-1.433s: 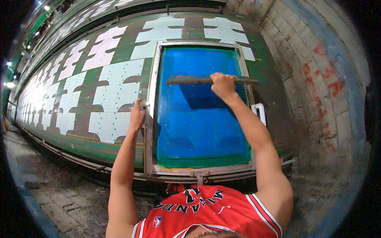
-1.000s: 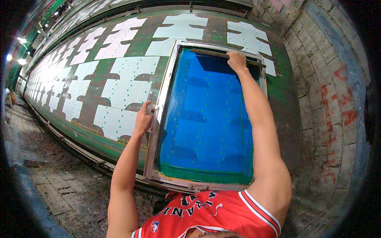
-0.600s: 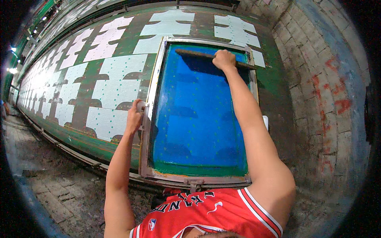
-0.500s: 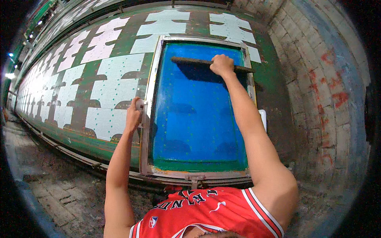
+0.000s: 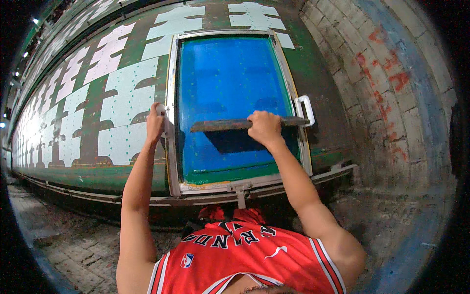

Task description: The person holds a screen printing frame over a conveyor belt and uses a squeegee to pull blue ink across the mesh, depositing it onto white T-shirts moving below. The person repeatedly repositions the frame and performs additional squeegee passes to cover the shirts.

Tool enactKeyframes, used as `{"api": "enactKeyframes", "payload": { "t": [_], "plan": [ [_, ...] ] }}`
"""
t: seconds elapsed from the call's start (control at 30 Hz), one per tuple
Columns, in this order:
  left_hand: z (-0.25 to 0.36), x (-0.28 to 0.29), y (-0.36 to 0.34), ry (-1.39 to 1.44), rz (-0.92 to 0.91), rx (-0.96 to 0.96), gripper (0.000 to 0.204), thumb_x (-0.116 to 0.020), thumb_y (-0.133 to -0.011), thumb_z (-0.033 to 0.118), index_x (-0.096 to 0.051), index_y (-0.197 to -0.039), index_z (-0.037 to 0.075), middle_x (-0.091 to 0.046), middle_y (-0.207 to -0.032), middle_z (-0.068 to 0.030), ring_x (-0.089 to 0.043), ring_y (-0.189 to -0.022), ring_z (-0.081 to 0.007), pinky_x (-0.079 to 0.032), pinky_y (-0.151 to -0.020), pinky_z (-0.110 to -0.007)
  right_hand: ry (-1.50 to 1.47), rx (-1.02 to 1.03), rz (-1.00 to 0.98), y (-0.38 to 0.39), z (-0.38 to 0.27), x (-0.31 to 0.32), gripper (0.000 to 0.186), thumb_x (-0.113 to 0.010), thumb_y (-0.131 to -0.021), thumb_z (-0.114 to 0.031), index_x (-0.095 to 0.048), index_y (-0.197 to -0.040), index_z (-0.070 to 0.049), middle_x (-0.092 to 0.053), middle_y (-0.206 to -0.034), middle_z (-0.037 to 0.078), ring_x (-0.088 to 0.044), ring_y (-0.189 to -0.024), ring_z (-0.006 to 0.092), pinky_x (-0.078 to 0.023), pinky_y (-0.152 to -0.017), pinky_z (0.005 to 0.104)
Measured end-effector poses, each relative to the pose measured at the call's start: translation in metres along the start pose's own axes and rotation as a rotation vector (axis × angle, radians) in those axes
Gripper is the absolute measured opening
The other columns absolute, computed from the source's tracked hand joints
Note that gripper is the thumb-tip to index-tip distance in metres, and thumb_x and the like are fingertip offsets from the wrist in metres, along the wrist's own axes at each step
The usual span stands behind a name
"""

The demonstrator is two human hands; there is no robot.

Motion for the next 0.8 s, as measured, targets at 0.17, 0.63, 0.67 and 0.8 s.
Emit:
{"api": "enactKeyframes", "payload": {
  "t": [0.17, 0.63, 0.67, 0.8],
  "plan": [
    [-0.009, -0.019, -0.008, 0.01, -0.03, 0.083, 0.052, -0.051, -0.084, 0.007, -0.05, -0.136, 0.007, -0.067, -0.108, -0.0338, -0.064, -0.103, -0.0509, -0.049, -0.088, -0.052, -0.052, -0.056, 0.022, 0.093, -0.011, -0.019, 0.033, -0.065, -0.066, -0.011, -0.078, -0.096, -0.015, -0.072, -0.096, 0.009, -0.071, -0.083, 0.0344, -0.056, -0.074, 0.05],
    [-0.051, -0.002, -0.013, -0.021, -0.087, 0.175, 0.051, -0.047, -0.085, 0.008, -0.047, -0.136, 0.007, -0.066, -0.104, -0.036, -0.064, -0.099, -0.053, -0.049, -0.087, -0.054, -0.092, 0.251, -0.008, 0.199, -0.073, -0.044, 0.055, -0.074, -0.06, -0.008, -0.064, -0.114, -0.003, -0.063, -0.124, 0.012, -0.063, -0.112, 0.0297, -0.056, -0.091, 0.0416],
    [-0.051, 0.003, -0.008, -0.035, -0.086, 0.146, 0.051, -0.047, -0.085, 0.008, -0.046, -0.136, 0.008, -0.066, -0.104, -0.0359, -0.064, -0.099, -0.053, -0.049, -0.087, -0.055, -0.118, 0.31, 0.005, 0.209, -0.078, -0.037, 0.057, -0.074, -0.061, -0.008, -0.064, -0.117, -0.003, -0.062, -0.127, 0.013, -0.061, -0.116, 0.0301, -0.055, -0.093, 0.0416],
    [-0.031, 0.009, 0.007, -0.056, 0.008, 0.062, 0.049, -0.049, -0.085, 0.009, -0.048, -0.134, 0.008, -0.067, -0.102, -0.0337, -0.064, -0.097, -0.0523, -0.049, -0.084, -0.054, -0.361, 0.468, -0.256, 0.216, -0.048, -0.009, 0.065, -0.072, -0.068, -0.008, -0.061, -0.132, -0.002, -0.062, -0.133, 0.018, -0.059, -0.125, 0.032, -0.052, -0.102, 0.042]
  ]
}}
Point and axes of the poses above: each hand's wrist, its own y-axis away from the middle knuckle, its own x-axis out of the back of the hand, z = x × y, the point moved 6 cm from there along -y, towards the middle knuckle
